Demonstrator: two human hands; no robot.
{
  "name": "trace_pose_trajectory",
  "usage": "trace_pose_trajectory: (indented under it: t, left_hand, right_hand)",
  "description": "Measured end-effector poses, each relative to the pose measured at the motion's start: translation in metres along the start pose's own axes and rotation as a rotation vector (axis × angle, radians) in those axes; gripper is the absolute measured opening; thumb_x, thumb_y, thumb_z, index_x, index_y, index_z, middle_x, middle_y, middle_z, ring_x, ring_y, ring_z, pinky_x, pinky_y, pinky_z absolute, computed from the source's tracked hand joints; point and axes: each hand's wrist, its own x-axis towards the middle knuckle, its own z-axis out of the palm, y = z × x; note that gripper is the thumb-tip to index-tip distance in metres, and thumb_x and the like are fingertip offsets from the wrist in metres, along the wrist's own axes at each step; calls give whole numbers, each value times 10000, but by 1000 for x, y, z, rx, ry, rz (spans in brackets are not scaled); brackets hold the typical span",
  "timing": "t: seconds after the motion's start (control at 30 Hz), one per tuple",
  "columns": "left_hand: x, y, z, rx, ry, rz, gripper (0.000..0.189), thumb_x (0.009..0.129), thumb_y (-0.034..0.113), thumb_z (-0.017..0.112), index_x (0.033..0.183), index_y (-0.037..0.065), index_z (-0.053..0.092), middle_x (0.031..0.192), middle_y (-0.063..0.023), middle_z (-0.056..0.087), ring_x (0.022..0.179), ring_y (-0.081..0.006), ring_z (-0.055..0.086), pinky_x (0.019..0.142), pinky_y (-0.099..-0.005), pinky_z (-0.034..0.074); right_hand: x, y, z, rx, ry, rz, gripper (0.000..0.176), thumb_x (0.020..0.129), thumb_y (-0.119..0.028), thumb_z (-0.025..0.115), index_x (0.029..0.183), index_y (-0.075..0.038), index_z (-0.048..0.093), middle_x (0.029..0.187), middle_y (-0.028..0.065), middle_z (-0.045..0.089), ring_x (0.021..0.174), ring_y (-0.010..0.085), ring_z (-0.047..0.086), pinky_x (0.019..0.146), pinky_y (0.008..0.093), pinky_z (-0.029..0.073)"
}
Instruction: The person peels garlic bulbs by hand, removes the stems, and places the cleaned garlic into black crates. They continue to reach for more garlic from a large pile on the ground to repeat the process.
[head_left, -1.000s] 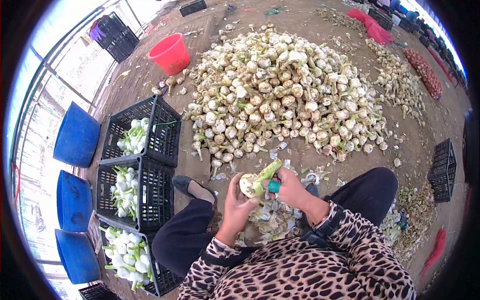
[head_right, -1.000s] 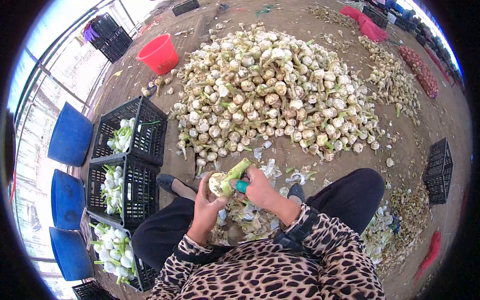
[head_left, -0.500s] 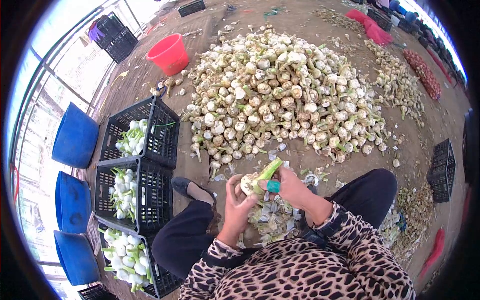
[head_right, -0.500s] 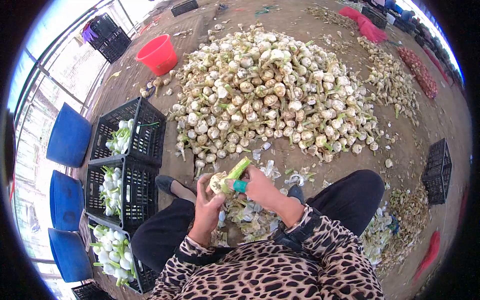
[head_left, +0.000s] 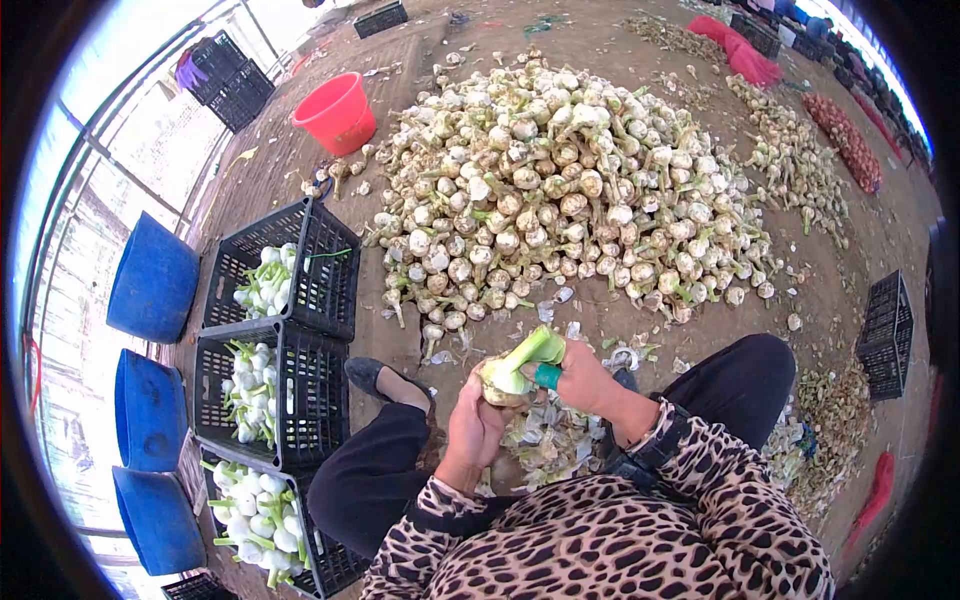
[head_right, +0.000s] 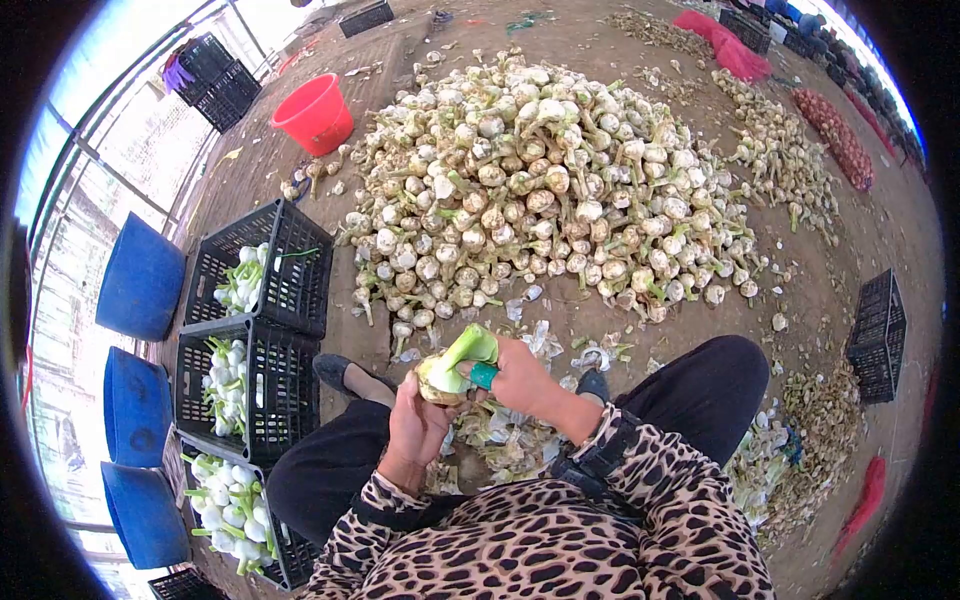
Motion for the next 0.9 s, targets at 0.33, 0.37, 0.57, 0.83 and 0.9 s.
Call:
trace_pose_trajectory:
  t: [0.33,0.37,0.57,0.83,0.9]
  left_hand:
    - [4,-11,-2,38,16,148,510,860,288,625,1264,83,390,1238,-89,483,1132,-211,488,981,-364,389]
    - [4,-10,-2,10,12,96,499,857,283,627,1255,84,401,1231,-87,492,1131,-213,492,971,-362,398]
    - [1,0,-4,-75,-9,-118,551,839,304,626,1290,56,428,1237,-121,532,1072,-283,558,861,-382,489]
    - [-7,5,6,-141,43,-150,582,753,254,661,1262,82,438,1105,-115,570,1004,-248,584,844,-361,502]
    - [-1,5,-5,-168,-66,-141,587,752,222,685,1246,16,445,1100,-123,596,971,-258,602,787,-371,527]
  right_hand:
    - [3,0,-1,-64,14,-224,87,824,5,607,909,13,593,932,20,588,839,95,545,754,254,440]
    - [2,0,-2,14,12,-147,86,831,-3,608,915,13,599,904,15,594,816,95,545,736,251,443]
    - [2,9,-1,533,192,234,99,880,-103,601,927,-34,654,770,-28,606,712,45,541,655,234,458]
    - [18,27,-16,294,481,280,144,895,-103,578,1008,-39,641,831,1,639,676,80,574,589,244,480]
    - [24,36,-16,334,559,293,172,893,-106,581,1039,-29,629,861,18,649,666,94,589,554,248,487]
